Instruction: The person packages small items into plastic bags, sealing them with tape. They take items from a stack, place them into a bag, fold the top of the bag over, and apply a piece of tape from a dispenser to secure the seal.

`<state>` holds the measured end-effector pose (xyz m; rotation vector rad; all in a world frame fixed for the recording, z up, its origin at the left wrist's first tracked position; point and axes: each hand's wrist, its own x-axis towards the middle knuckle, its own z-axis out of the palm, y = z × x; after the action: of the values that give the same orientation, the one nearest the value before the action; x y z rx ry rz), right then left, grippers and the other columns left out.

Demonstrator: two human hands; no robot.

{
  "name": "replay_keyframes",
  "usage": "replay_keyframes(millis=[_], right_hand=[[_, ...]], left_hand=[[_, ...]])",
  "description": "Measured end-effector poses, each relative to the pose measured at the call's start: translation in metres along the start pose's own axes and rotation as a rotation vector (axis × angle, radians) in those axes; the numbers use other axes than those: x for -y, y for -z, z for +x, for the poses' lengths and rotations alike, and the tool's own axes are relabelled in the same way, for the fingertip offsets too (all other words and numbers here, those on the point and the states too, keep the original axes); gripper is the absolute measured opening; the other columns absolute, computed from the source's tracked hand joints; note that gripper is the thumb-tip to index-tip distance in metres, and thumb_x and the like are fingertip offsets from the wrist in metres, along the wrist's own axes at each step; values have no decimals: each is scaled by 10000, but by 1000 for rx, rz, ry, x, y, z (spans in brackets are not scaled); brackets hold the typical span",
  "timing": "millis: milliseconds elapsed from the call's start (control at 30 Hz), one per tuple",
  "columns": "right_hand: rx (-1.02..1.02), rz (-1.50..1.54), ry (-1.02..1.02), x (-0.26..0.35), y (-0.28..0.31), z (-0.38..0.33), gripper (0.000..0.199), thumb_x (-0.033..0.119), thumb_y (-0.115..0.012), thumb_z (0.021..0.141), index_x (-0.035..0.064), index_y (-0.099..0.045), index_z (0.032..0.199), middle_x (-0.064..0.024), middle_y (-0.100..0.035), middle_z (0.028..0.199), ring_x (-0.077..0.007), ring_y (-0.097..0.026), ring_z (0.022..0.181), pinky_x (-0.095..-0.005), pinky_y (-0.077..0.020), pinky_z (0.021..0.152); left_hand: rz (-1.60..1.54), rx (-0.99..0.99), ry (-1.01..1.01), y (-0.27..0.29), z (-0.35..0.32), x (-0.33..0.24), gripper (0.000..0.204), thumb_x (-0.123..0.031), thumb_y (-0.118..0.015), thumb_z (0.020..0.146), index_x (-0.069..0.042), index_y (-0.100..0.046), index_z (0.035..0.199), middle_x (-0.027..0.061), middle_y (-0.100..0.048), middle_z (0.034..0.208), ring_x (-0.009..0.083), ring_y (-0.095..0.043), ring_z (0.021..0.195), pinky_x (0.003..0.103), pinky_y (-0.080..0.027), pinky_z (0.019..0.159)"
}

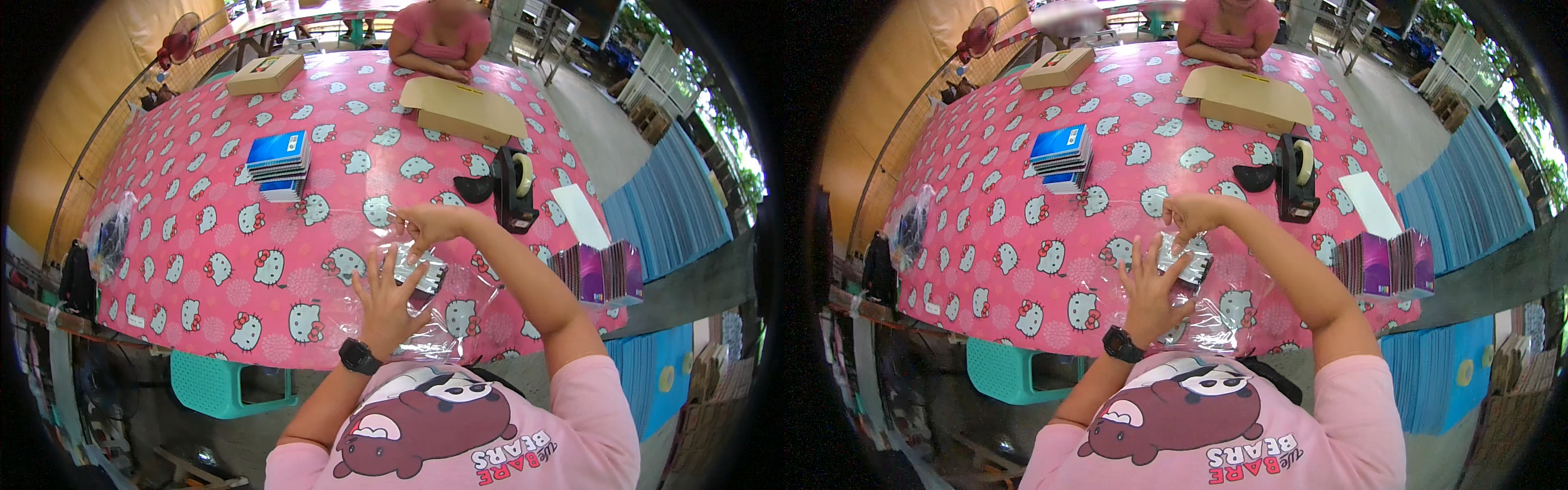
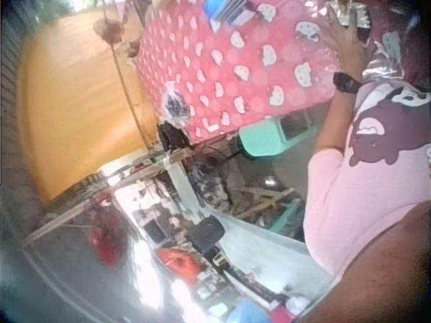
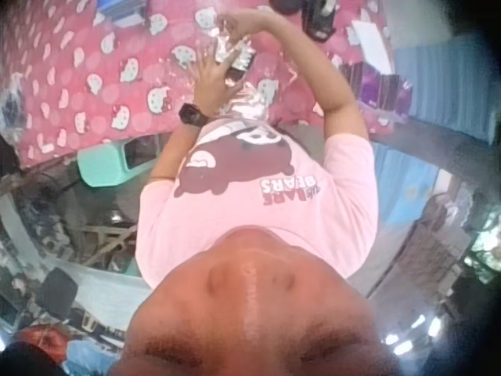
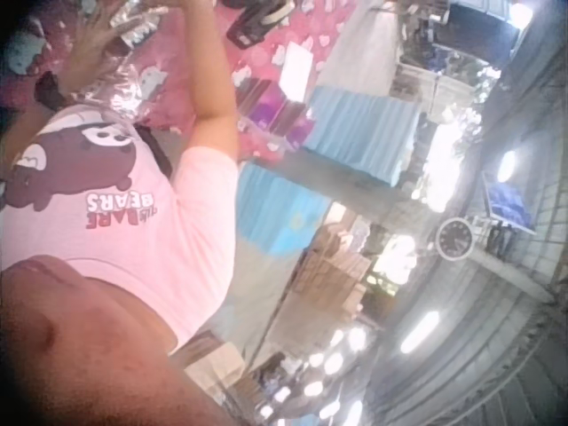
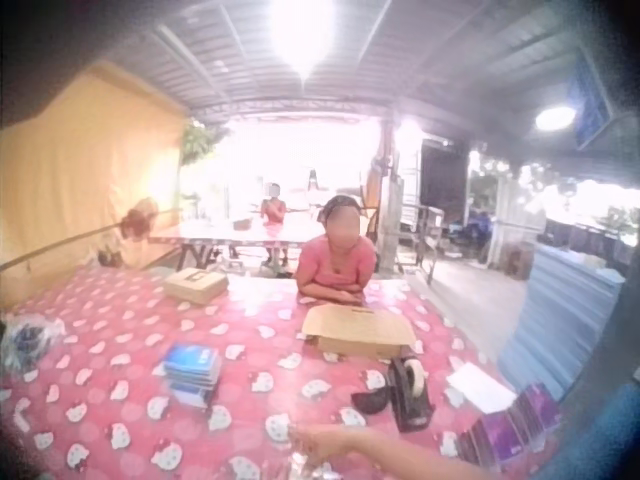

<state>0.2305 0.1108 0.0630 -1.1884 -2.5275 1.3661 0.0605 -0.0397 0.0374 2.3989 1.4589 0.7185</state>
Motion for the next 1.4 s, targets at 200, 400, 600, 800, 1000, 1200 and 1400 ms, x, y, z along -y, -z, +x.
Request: replay_keyframes(millis=[200, 400, 600, 800, 1000, 1200, 1400], right_hand=[[48, 144, 8, 1, 0, -1, 659, 163, -801, 679, -17, -408, 1175, -36, -521, 608, -114, -501, 590, -271, -371, 535], [182, 386, 34, -41, -12, 5, 551, 169, -771, 722, 34, -445, 1146, -20, -553, 724, -80, -510, 675, -252, -379, 597], [-548, 642, -68, -105, -101, -7, 344, 205, -668, 804, 0, -550, 1053, -64, -605, 890, -103, -542, 795, -272, -445, 679], [-1029, 352, -89, 5, -103, -88, 529, 240, -756, 730, 24, -518, 1150, -99, -572, 1034, -188, -546, 971, -325, -441, 843], [-1124, 302, -31, 30, -128, -141, 853, 282, -817, 626, 39, -392, 1325, -164, -494, 1254, -280, -474, 1176, -387, -356, 1007], [-1571, 201, -198, 3, -90, -237, 839, 247, -830, 638, 33, -405, 1329, -141, -491, 1288, -257, -491, 1167, -358, -385, 990], [-1600, 15, -779, -58, -52, -347, 703, 412, -778, 672, 62, -533, 1230, -167, -586, 1137, -301, -549, 1019, -399, -413, 912]], left_hand=[[33, 93, -157, 8, 24, 11, 862, -302, -799, 554, -301, -420, 1328, 140, -282, 1425, 333, -221, 1344, 675, -109, 1005], [49, 133, -206, 10, 23, 14, 850, -281, -798, 543, -287, -431, 1310, 111, -340, 1365, 293, -278, 1313, 624, -128, 1017], [74, 154, -285, 14, 35, 11, 879, -257, -807, 540, -159, -401, 1313, 96, -442, 1269, 283, -350, 1255, 551, -231, 970], [-244, 65, -101, 14, 53, 39, 856, -263, -857, 490, -80, -454, 1223, 85, -578, 1018, 262, -480, 1108, 495, -253, 975], [-789, 98, -13, 14, 66, -22, 858, -221, -855, 557, -51, -402, 1265, 117, -573, 1016, 288, -493, 1081, 423, -352, 960], [-637, 43, -308, 0, 53, -9, 765, -317, -735, 722, -77, -381, 1357, 163, -441, 1326, 336, -340, 1280, 457, -274, 1039], [-272, 419, -324, -26, -1, 49, 554, -295, -716, 724, -143, -543, 1228, 102, -432, 1363, 344, -302, 1307, 515, -225, 1051]])
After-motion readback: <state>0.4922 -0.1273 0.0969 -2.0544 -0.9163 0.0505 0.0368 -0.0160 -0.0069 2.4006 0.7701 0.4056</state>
